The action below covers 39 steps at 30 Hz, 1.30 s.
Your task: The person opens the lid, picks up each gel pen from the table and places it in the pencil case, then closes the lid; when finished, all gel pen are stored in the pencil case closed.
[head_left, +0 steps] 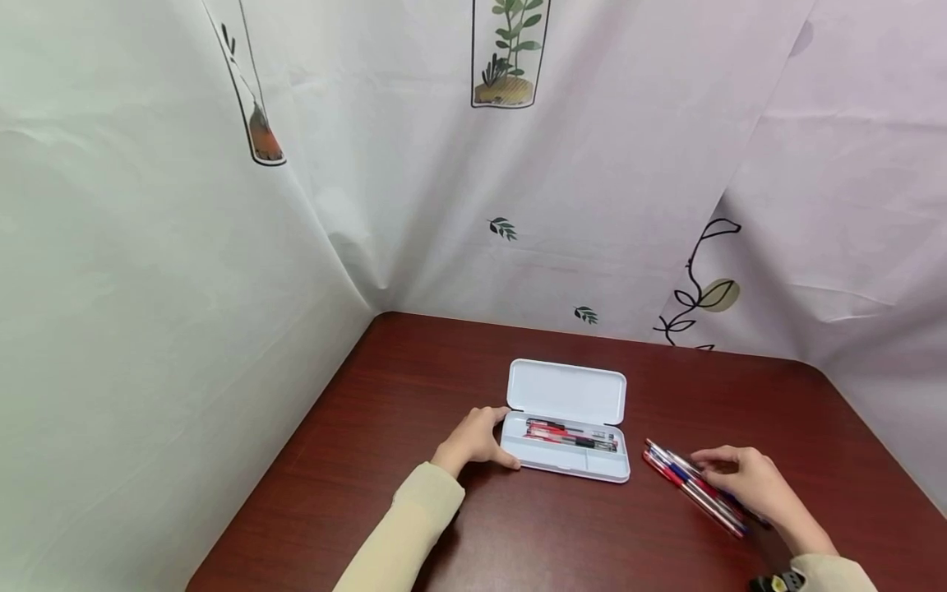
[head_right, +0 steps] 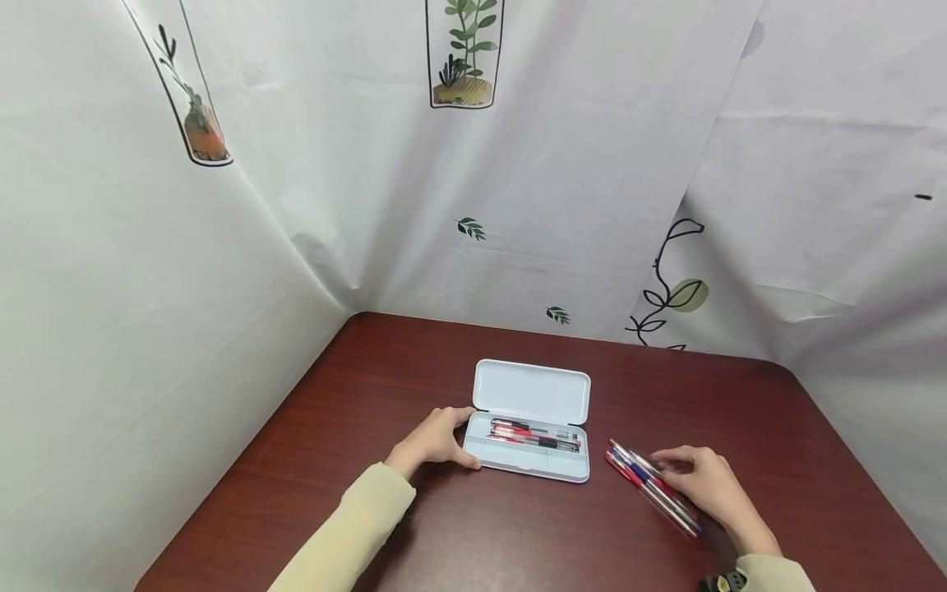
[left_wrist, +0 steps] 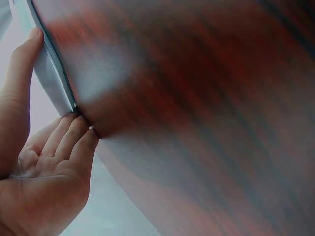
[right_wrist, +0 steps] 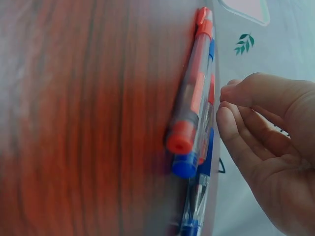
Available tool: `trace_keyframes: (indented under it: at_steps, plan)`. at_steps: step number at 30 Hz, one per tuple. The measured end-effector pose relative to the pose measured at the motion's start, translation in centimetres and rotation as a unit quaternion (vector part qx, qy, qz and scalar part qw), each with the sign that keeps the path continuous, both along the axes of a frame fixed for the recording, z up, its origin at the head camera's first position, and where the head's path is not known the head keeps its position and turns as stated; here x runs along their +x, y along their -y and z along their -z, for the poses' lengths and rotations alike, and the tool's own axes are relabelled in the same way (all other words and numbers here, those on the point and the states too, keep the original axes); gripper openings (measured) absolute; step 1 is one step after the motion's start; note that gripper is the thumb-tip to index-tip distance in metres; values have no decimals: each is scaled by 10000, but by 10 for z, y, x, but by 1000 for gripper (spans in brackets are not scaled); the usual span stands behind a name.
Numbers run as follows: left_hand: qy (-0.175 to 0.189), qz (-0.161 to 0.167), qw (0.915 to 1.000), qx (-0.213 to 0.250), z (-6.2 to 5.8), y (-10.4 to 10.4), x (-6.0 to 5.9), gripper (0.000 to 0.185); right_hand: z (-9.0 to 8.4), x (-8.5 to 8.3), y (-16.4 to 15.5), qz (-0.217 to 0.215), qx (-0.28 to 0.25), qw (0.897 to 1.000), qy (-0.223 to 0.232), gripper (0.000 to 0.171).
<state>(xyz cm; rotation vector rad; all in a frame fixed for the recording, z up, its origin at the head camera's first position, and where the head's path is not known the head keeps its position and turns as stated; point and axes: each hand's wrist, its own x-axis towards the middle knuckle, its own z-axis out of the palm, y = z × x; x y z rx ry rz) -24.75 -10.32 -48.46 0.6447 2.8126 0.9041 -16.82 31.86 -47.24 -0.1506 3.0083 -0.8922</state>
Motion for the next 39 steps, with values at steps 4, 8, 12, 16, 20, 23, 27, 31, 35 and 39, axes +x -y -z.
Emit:
trace_keyframes:
  at_steps: [4, 8, 12, 16, 20, 23, 27, 31, 35, 39]
  plan:
    - [3, 6, 10000, -3, 0, 1, 0, 86, -2, 1, -4, -39, -38, 9999, 108, 26]
    - [14, 1, 10000, -3, 0, 1, 0, 85, -2, -1, -6, 22, -1, 9995, 331, 26]
    - [34, -11, 10000, 6, 0, 1, -1, 87, -1, -4, -6, 156, 133, 9987, 472, 24]
    - [53, -9, 10000, 4, 0, 1, -1, 87, 1, -5, -5, 218, 231, 9986, 434, 21]
    - [67, -6, 10000, -11, 0, 0, -1, 86, 1, -4, -5, 192, 260, 9988, 365, 19]
    - [71, -25, 10000, -14, 0, 0, 0, 87, 1, -3, -5, 169, 285, 9989, 344, 19]
    - [71, -33, 10000, -22, 0, 0, 0, 88, -1, -3, -4, 163, 306, 9987, 361, 19]
    - [65, -25, 10000, -33, -1, 0, 0, 88, -1, -3, -3, 139, 227, 9989, 390, 20]
    - [72, -15, 10000, -19, -1, 0, 0, 88, -2, -3, -2, 69, 209, 9992, 322, 21]
    - [54, -13, 10000, -17, -1, 0, 0, 87, -4, -5, 0, -3, 234, 9995, 201, 22]
